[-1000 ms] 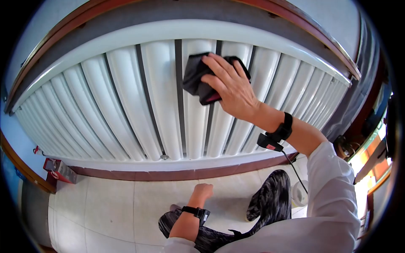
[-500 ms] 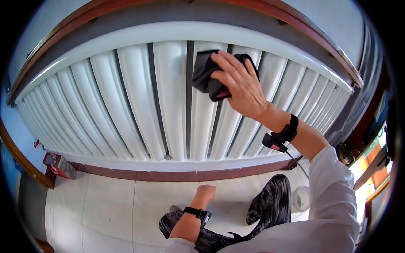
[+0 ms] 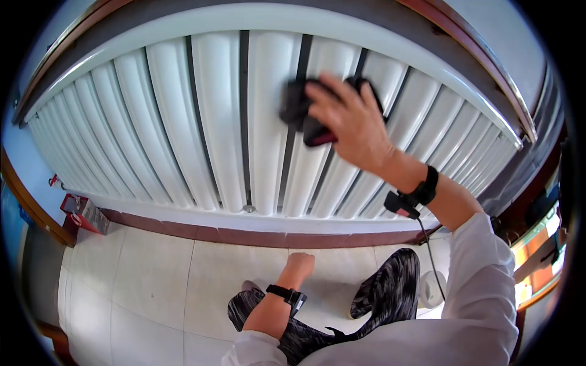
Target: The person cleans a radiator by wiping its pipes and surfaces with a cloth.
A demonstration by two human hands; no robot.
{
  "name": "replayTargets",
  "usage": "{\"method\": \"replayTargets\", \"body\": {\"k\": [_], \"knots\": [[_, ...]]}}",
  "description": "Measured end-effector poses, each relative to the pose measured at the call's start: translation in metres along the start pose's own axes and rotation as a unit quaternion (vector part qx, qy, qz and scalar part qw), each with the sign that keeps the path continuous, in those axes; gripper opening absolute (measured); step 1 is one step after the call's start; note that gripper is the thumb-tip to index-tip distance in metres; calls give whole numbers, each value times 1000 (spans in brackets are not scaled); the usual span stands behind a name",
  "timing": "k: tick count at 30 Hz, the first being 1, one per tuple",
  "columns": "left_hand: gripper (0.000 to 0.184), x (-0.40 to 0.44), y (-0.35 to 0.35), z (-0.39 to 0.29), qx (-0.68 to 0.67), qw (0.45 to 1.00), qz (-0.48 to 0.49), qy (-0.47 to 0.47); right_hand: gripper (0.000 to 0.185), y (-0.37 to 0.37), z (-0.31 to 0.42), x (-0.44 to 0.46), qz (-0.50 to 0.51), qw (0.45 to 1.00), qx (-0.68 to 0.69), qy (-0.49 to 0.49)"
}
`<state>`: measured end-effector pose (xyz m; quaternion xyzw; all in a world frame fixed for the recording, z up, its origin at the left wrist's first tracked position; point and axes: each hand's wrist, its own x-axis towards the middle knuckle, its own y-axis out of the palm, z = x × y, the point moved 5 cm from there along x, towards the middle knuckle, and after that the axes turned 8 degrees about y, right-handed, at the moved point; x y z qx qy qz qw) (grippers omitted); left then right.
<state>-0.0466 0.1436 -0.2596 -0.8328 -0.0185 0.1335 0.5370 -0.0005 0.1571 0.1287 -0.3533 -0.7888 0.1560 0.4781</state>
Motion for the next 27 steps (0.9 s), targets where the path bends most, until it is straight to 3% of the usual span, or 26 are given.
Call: {"method": "replayTargets", "body": {"k": [2, 5, 7, 9, 13, 15, 19, 21, 25, 27], "knots": [[23, 2, 1, 0, -8, 1000, 6, -3, 33, 19, 14, -24, 50, 997, 9, -59], [23, -1, 4, 4, -3, 1000, 21, -8, 35, 3, 4, -9, 62, 997, 27, -36], [24, 1, 5, -2, -4, 1000, 26, -1, 36, -17, -10, 9, -52, 998, 27, 6], [24, 1, 2, 0, -6, 1000, 16, -21, 36, -19, -11, 14, -91, 996, 19, 12], [25, 3, 6, 1, -9, 1000, 11, -14, 33, 24, 21, -22, 58, 995, 22, -82], [25, 8, 13, 6, -11, 1000, 24, -5, 33, 25, 19, -22, 72, 993, 21, -87], [25, 3, 7, 2, -12, 999, 32, -14, 39, -21, -13, 21, -85, 996, 3, 21], [25, 0, 2, 1, -3, 1000, 26, -4, 39, -16, -15, 22, -99, 994, -4, 35], [25, 6, 3, 2, -15, 1000, 20, -17, 37, 30, 23, -20, 82, 991, 3, -107], [26, 3, 0, 0, -15, 999, 32, -10, 41, 33, 26, -28, 90, 983, 62, -148]]}}
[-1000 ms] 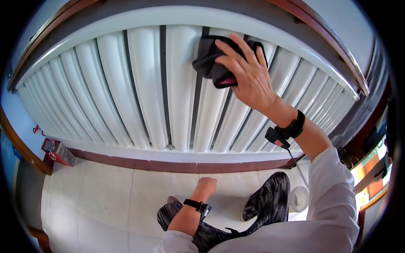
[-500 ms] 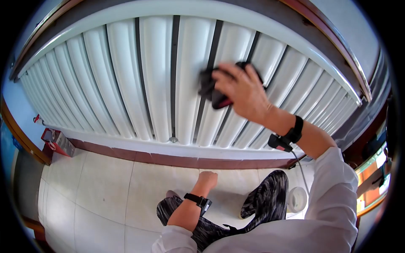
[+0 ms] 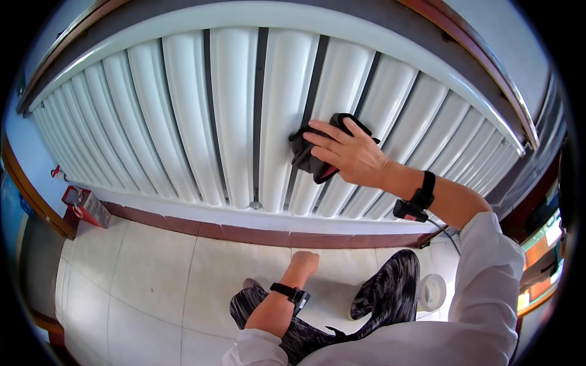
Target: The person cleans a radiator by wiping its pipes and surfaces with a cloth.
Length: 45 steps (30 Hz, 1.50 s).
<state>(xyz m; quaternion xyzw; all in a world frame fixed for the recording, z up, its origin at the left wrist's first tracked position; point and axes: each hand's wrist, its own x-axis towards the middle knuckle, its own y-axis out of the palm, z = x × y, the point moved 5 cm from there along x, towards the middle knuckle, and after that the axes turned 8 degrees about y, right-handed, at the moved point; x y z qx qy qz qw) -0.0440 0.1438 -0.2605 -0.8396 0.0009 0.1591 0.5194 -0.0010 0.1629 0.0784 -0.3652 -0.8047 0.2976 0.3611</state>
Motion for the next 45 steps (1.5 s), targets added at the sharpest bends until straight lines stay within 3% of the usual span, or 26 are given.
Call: {"method": "replayTargets", "body": {"k": [2, 4, 8, 9, 10, 17, 22, 24, 25, 28, 30, 34, 35, 36, 38, 39, 41, 42, 44, 45], "knots": [[26, 0, 1, 3, -1, 1000, -19, 2, 41, -7, -19, 8, -15, 1000, -7, -14], [25, 0, -1, 0, -9, 999, -34, 7, 43, -36, -46, 20, -184, 981, -61, 17], [24, -1, 2, -2, 5, 999, -38, 5, 61, -55, -62, 42, -276, 941, -149, 124], [25, -2, 1, -4, 6, 999, -50, 14, 71, -47, -50, 42, -262, 943, -129, 160], [25, -2, -2, -7, 8, 998, -64, 23, 59, -33, -41, 41, -225, 948, -158, 162], [22, -8, -10, 6, -28, 996, -81, -9, 56, 75, 34, -13, -23, 994, -34, 97], [26, -20, -19, 17, -8, 994, -107, -36, 48, 134, 76, -51, 40, 997, 28, 57], [26, -23, -20, 13, -11, 994, -101, -39, 53, 156, 90, -62, 75, 997, -7, -6], [28, -23, -19, 13, -13, 996, -82, -37, 46, 168, 98, -69, 108, 994, -21, -28], [31, -20, -20, 14, -12, 997, -59, -43, 46, 182, 112, -87, 74, 997, -9, -36], [34, -16, -11, 16, -17, 998, -49, -33, 48, 197, 118, -98, 79, 997, 0, -11], [38, -13, -10, 6, -23, 998, 12, 51, 54, 191, 128, -129, 124, 970, 204, 53], [37, -12, -13, 3, -28, 998, 17, 57, 49, 203, 129, -145, 189, 963, 178, 65], [36, -14, -19, -1, -33, 997, 21, 64, 45, 216, 131, -165, 254, 952, 151, 78], [34, -15, -25, 0, -31, 998, 26, 53, 38, 218, 119, -195, 288, 921, 199, 170], [33, -14, -26, 0, -34, 998, 31, 44, 38, 207, 119, -198, 288, 921, 198, 170], [33, -11, -32, 4, -56, 998, -10, 38, 34, 187, 105, -219, 375, 726, 380, 433], [33, -11, -41, 7, -73, 996, -51, 31, 31, 203, 101, -244, 301, 666, 486, 480], [32, -15, -64, 4, -98, 990, -103, -2, 36, 209, 93, -269, 287, 531, 562, 566], [32, -18, -74, 5, -131, 980, -146, -35, 36, 207, 90, -277, 244, 555, 557, 568]]}}
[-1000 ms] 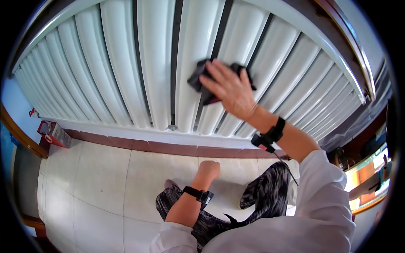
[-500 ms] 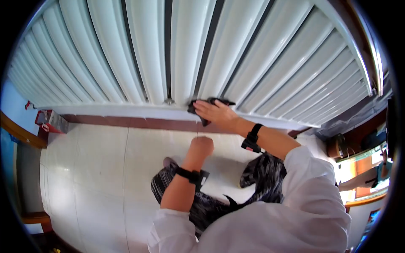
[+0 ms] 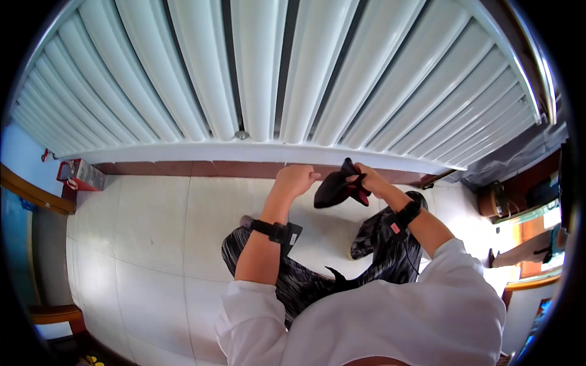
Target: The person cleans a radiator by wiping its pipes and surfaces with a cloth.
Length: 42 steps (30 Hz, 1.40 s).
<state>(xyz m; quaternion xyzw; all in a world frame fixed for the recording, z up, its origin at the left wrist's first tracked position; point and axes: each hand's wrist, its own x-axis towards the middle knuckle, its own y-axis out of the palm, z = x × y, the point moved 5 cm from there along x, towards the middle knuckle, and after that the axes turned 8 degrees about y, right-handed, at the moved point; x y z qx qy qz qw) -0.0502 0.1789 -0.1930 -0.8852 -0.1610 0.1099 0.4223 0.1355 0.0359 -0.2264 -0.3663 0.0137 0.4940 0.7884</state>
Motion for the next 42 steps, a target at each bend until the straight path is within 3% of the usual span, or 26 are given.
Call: {"method": "replayTargets", "body": {"k": [1, 3, 5, 7, 8, 9, 11, 12, 13, 15, 16, 17, 19, 22, 23, 25, 26, 27, 29, 31, 32, 34, 35, 37, 39, 42], "knots": [[32, 0, -1, -2, 8, 1000, -3, 3, 36, 1, 4, -6, 27, 996, 66, 49], [47, 4, 6, -5, -113, 990, -75, 34, 35, -1, 33, -24, -21, 999, -28, 11], [65, 9, 31, -12, -300, 952, -37, 43, 39, 8, 55, -38, 43, 995, 92, -3], [61, 8, 36, -30, -457, 880, -17, 126, 44, 16, 75, -50, 99, 955, 277, 38], [57, 8, 35, -29, -442, 891, -4, 105, 47, 15, 71, -46, 81, 954, 286, 45], [54, 7, 30, -30, -424, 902, 10, 88, 48, 4, 79, -53, 44, 981, 173, 80], [46, 16, 30, -16, -320, 941, -73, 86, 51, 1, 77, -56, -29, 992, 113, 46], [47, 17, 27, -15, -286, 953, -81, 62, 50, 2, 64, -49, -90, 988, 117, -43], [48, 16, 26, -12, -253, 963, -89, 35, 52, -5, 65, -52, -217, 961, -39, -168], [45, 6, 23, -20, -164, 980, -111, 36, 56, -5, 44, -55, -331, 925, -6, -187], [43, 2, 16, -27, -78, 988, -132, 31, 59, 0, 33, -52, -288, 943, 78, -147], [42, 0, 15, -31, -54, 995, -85, 3, 59, 9, 27, -56, -293, 941, 78, -149], [46, 7, 35, -24, 3, 997, -71, 15, 61, 43, 23, -60, -151, 978, 124, -70], [57, 11, 40, -27, -171, 981, -77, 41, 72, 86, 5, -49, 8, 909, 413, -51], [57, 11, 40, -27, -172, 981, -79, 47, 72, 80, 18, -61, 3, 910, 410, -54], [55, 11, 46, -17, -348, 936, -55, 5, 72, 62, 43, -74, -22, 938, 334, -92], [51, 13, 50, -11, -435, 899, -46, 0, 71, 48, 55, -77, -78, 965, 200, -149], [51, 9, 39, -16, -435, 899, -47, 3, 71, 32, 62, -77, -79, 965, 198, -151], [52, -7, -12, -28, -543, 811, -201, 84, 71, -4, 93, -80, -122, 971, 54, -196], [53, -14, -44, -5, -566, 767, -291, 78, 67, -57, 166, -105, -173, 939, 56, -293], [48, -19, -53, 5, -579, 744, -325, 76, 64, -83, 211, -127, -263, 898, -24, -351], [42, -23, -64, 13, -600, 704, -373, 70, 62, -116, 289, -156, -387, 744, -108, -534], [42, -22, -64, 15, -601, 701, -376, 69, 61, -130, 323, -171, -463, 642, -145, -594], [39, -19, -60, 18, -611, 695, -372, 71, 62, -139, 376, -176, -511, 521, -175, -661], [38, -16, -59, 18, -610, 700, -366, 67, 65, -131, 412, -148, -544, 473, -303, -623], [37, -18, -60, 20, -604, 711, -354, 65, 64, -93, 412, -111, -522, 497, -395, -569]]}}
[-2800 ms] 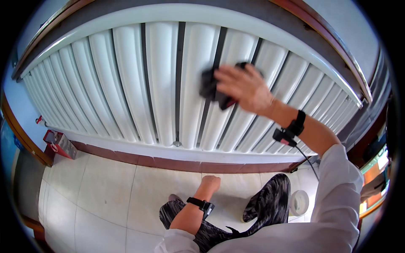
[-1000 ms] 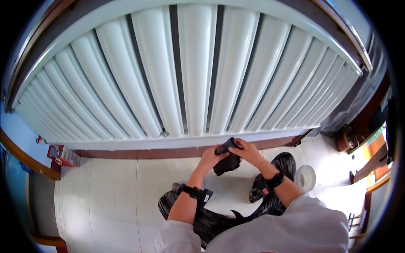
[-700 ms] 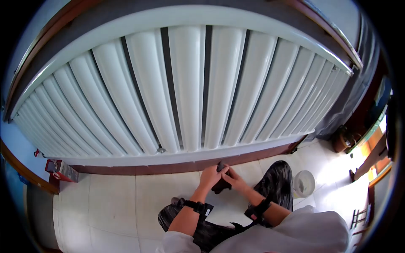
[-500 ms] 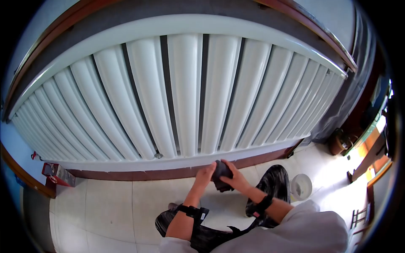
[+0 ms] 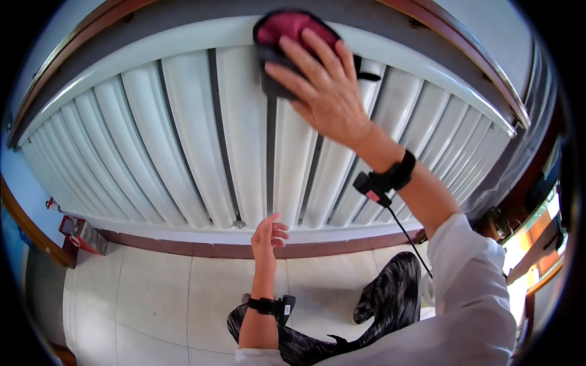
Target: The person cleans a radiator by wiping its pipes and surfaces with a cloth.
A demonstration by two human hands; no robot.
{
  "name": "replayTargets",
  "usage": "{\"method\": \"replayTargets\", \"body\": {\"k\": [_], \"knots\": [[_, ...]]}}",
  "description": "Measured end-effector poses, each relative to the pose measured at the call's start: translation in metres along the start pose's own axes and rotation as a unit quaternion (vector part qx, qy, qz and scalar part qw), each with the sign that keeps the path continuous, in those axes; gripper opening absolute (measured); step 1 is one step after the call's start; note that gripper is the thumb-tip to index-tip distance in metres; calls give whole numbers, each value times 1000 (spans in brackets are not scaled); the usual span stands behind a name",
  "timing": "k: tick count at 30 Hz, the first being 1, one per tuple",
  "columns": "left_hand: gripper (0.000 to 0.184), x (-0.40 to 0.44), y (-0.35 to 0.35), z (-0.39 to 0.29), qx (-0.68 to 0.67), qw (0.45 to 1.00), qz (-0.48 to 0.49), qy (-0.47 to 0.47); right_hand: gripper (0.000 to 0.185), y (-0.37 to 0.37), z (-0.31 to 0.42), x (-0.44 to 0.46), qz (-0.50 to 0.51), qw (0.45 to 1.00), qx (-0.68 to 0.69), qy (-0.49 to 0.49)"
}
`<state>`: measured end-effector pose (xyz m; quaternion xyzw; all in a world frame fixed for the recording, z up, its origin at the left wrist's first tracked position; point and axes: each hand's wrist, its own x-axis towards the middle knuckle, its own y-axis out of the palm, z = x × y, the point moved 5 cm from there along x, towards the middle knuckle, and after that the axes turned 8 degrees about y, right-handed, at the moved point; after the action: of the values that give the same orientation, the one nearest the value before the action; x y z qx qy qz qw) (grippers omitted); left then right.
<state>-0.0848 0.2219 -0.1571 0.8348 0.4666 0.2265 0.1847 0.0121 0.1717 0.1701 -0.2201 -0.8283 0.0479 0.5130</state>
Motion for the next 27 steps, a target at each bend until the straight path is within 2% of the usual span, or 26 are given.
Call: {"method": "replayTargets", "body": {"k": [5, 7, 9, 11, 13, 15, 17, 19, 21, 22, 25, 27], "knots": [[37, -3, -3, -6, 11, 1000, -5, -15, 41, 29, 38, -69, 58, 997, 43, -42], [37, -4, -5, -7, 11, 1000, -8, -20, 46, 46, 56, -109, 116, 989, 67, -64], [37, -6, -7, -8, 8, 1000, -14, -20, 41, 53, 80, -145, 187, 972, 100, -99], [37, -7, -10, -6, 7, 1000, -14, -11, 38, 63, 102, -192, 260, 943, 98, -185], [38, -8, -10, -10, 13, 1000, -17, -6, 38, 64, 110, -228, 295, 913, 109, -260], [38, -11, -12, -10, 19, 1000, -18, -5, 38, 65, 101, -236, 302, 905, 121, -274], [38, -10, -14, -8, 18, 1000, -11, -9, 40, 61, 86, -209, 286, 913, 78, -279], [38, -9, -15, -13, 14, 1000, -12, -7, 42, 49, 61, -141, 327, 931, 47, -153], [37, -7, -14, -14, 12, 1000, -11, -7, 49, 19, 30, -71, 236, 970, 5, -58], [37, -6, -12, -13, 9, 1000, -10, -2, 53, 13, 12, -50, 126, 991, 39, -26], [39, -2, -8, -11, 4, 1000, -8, -4, 52, 8, 9, -14, 39, 999, -3, -5], [40, -2, -5, -9, 3, 1000, -10, -11, 52, 18, 29, -25, 80, 997, -8, -5]]}}
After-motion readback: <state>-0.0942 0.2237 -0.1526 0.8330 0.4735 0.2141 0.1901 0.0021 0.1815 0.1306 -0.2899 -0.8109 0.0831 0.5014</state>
